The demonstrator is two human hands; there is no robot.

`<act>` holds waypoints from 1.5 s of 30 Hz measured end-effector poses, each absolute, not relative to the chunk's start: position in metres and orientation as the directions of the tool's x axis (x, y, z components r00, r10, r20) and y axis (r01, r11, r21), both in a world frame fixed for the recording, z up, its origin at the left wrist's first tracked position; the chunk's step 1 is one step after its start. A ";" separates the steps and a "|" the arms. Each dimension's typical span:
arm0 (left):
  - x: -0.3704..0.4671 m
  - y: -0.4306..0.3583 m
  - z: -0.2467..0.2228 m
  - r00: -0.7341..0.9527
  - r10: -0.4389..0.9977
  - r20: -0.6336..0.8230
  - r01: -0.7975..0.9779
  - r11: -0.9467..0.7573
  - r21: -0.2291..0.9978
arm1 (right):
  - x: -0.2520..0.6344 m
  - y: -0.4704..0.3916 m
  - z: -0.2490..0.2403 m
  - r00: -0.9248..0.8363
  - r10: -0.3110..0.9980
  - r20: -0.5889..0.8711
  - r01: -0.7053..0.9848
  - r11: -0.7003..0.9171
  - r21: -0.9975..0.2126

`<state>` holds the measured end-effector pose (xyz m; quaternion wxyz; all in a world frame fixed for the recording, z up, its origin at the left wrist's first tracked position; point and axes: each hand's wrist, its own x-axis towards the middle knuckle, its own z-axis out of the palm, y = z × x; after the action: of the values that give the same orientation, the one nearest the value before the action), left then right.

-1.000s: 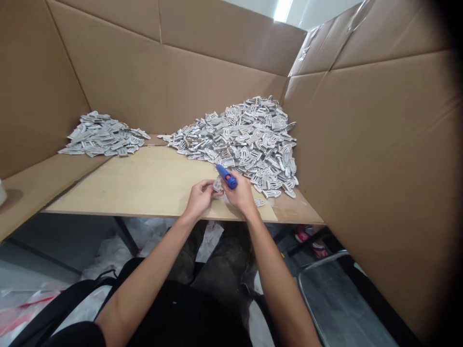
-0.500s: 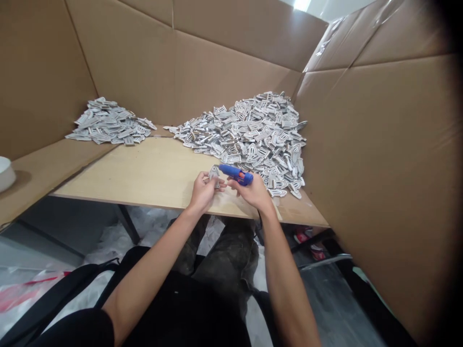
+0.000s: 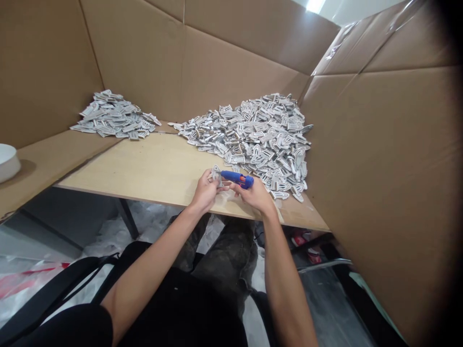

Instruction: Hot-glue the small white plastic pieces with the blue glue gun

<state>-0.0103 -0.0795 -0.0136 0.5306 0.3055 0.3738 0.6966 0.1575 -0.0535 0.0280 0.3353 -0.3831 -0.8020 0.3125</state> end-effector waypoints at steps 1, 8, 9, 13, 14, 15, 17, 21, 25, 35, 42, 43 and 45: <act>-0.010 -0.080 -0.014 -0.250 0.968 0.032 -0.512 -0.160 0.844 | 0.157 -0.053 0.028 -0.477 0.827 0.299 0.422 0.513 -0.747; -0.007 -0.083 -0.011 -0.271 0.962 0.032 -0.566 -0.185 0.803 | 0.158 -0.050 0.024 -0.462 0.824 0.329 0.468 0.541 -0.698; -0.007 -0.083 -0.012 -0.275 0.961 0.035 -0.570 -0.192 0.799 | 0.158 -0.049 0.024 -0.463 0.821 0.333 0.474 0.547 -0.690; -0.006 -0.079 -0.018 -0.307 0.950 0.049 -0.545 -0.218 0.810 | 0.158 -0.052 0.028 -0.485 0.811 0.328 0.521 0.569 -0.637; -0.005 -0.078 -0.021 -0.324 0.944 0.061 -0.525 -0.233 0.818 | 0.156 -0.055 0.031 -0.491 0.806 0.332 0.540 0.580 -0.610; -0.005 -0.076 -0.024 -0.343 0.936 0.080 -0.496 -0.253 0.831 | 0.154 -0.057 0.034 -0.496 0.800 0.338 0.563 0.593 -0.575; -0.006 -0.074 -0.029 -0.371 0.919 0.132 -0.415 -0.291 0.862 | 0.149 -0.063 0.040 -0.513 0.788 0.340 0.621 0.614 -0.486; -0.009 -0.075 -0.035 -0.377 0.900 0.218 -0.265 -0.330 0.906 | 0.136 -0.077 0.050 -0.513 0.802 0.306 0.745 0.593 -0.306; -0.012 -0.078 -0.035 -0.346 0.898 0.272 -0.248 -0.368 0.896 | 0.130 -0.089 0.053 -0.519 0.803 0.294 0.772 0.588 -0.244; -0.005 -0.073 -0.034 -0.368 0.912 0.184 -0.373 -0.326 0.869 | 0.135 -0.082 0.054 -0.309 0.763 0.568 0.815 0.520 -0.255; -0.010 -0.075 -0.035 -0.362 0.891 0.272 -0.137 -0.340 0.930 | 0.181 -0.066 0.060 -0.264 0.865 0.426 0.577 0.495 -0.649; -0.011 -0.075 -0.034 -0.376 0.879 0.293 -0.104 -0.354 0.929 | 0.186 -0.065 0.059 -0.287 0.885 0.366 0.545 0.465 -0.698; -0.012 -0.075 -0.033 -0.391 0.864 0.316 -0.084 -0.375 0.923 | 0.191 -0.064 0.059 -0.354 0.895 0.273 0.489 0.426 -0.761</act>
<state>-0.0117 -0.0749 -0.0329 0.3366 0.4371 0.4463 0.7046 0.1911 -0.0636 0.0587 0.3480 -0.4495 -0.7693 0.2915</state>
